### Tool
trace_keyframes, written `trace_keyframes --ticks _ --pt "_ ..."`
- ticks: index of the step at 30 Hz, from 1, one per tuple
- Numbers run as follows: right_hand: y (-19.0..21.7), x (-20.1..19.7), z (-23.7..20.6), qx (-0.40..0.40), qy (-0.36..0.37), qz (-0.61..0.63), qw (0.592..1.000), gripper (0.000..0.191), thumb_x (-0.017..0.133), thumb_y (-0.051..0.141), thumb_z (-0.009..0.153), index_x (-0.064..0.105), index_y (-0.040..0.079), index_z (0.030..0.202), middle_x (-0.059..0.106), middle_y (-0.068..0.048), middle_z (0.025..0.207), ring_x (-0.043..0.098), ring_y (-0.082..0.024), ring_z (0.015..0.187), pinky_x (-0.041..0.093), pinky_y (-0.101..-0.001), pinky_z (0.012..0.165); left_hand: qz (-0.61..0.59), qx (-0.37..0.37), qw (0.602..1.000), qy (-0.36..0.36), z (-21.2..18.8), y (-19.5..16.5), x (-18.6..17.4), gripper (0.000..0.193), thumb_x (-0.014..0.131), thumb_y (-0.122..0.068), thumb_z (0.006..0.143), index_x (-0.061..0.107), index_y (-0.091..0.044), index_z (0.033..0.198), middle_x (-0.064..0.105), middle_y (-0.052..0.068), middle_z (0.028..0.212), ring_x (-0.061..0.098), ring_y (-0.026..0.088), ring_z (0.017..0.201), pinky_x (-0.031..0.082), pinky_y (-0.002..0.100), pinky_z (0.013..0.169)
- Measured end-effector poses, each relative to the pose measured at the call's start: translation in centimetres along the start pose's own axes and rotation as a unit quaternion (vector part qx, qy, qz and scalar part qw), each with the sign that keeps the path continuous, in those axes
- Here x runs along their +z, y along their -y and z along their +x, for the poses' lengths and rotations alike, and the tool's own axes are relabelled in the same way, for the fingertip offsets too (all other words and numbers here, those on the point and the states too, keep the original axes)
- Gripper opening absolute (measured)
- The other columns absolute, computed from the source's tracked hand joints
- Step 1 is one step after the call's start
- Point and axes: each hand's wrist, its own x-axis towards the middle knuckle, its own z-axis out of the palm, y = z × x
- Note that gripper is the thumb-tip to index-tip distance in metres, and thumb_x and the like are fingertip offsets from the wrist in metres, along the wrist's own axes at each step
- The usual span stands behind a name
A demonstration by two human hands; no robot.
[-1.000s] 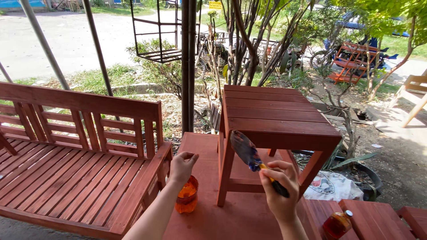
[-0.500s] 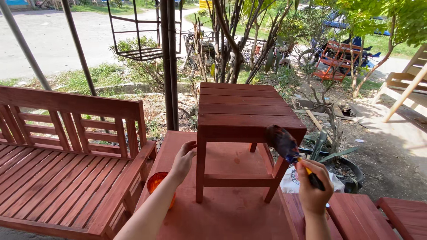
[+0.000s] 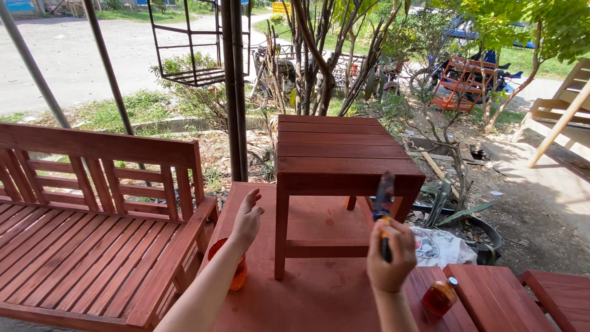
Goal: The person applies red stain to a small wooden stool with a brush, holding the stool steady with one hand while brushing its legs, frame and underside. They dip the brush into a stain container, pour more stain from a bottle into the container, and continue coating the stool surfaces.
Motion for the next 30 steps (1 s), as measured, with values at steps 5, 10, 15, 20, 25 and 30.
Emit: trace_keyframes --ticks 5,10,15,20,25,30 --pt "10.3 5.4 -2.4 -0.007 0.044 0.135 0.990 0.020 0.073 0.008 0.100 0.058 0.008 0.087 0.070 -0.010 0.103 0.070 -0.016 0.083 0.059 -0.0249 0.068 0.090 -0.062 0.993 -0.038 -1.0 -1.8 -3.4 0.073 0.044 0.001 0.093 0.021 -0.016 0.161 0.040 0.013 0.157 0.041 0.026 0.142 0.041 0.037 0.110" --pt "16.6 4.7 -1.9 -0.015 0.140 0.245 0.959 0.010 0.070 0.006 0.092 0.068 0.004 0.101 0.070 -0.014 0.106 0.072 -0.020 0.086 0.060 -0.0268 0.066 0.049 -0.028 0.995 -0.084 -1.2 -2.1 -6.7 0.077 0.044 0.003 0.090 0.020 -0.014 0.162 0.045 0.016 0.152 0.046 0.029 0.133 0.046 0.037 0.102" --pt "14.4 4.5 1.0 0.001 0.106 0.310 0.945 0.009 0.074 0.005 0.094 0.069 0.008 0.100 0.074 -0.009 0.104 0.073 -0.016 0.087 0.063 -0.0256 0.068 0.016 -0.025 0.993 -0.114 -0.8 -1.4 -8.1 0.076 0.043 0.004 0.090 0.024 -0.014 0.161 0.049 0.016 0.148 0.052 0.031 0.124 0.048 0.037 0.093" --pt "6.7 0.3 2.6 0.020 0.088 0.260 0.961 0.006 0.073 0.005 0.096 0.069 0.005 0.099 0.075 -0.009 0.104 0.072 -0.016 0.093 0.058 -0.0265 0.077 0.039 -0.027 0.994 -0.101 -0.3 -0.2 -5.0 0.076 0.044 0.005 0.089 0.026 -0.013 0.160 0.045 0.015 0.150 0.044 0.027 0.134 0.046 0.035 0.099" --pt "-1.5 -3.9 3.0 0.140 0.063 0.224 0.962 0.005 0.072 0.005 0.097 0.070 0.004 0.101 0.073 -0.009 0.106 0.070 -0.014 0.088 0.058 -0.0252 0.076 0.026 -0.019 0.995 -0.093 -0.2 0.9 -1.2 0.075 0.045 0.005 0.088 0.028 -0.013 0.159 0.047 0.016 0.148 0.045 0.029 0.135 0.048 0.038 0.100" --pt "-8.6 -7.2 3.1 0.100 0.012 0.134 0.986 0.006 0.074 0.005 0.102 0.070 0.003 0.107 0.072 -0.009 0.109 0.069 -0.016 0.099 0.057 -0.0278 0.088 0.034 -0.039 0.995 -0.088 -0.5 1.1 0.6 0.074 0.046 0.003 0.088 0.028 -0.014 0.158 0.046 0.014 0.149 0.042 0.028 0.138 0.046 0.038 0.103"
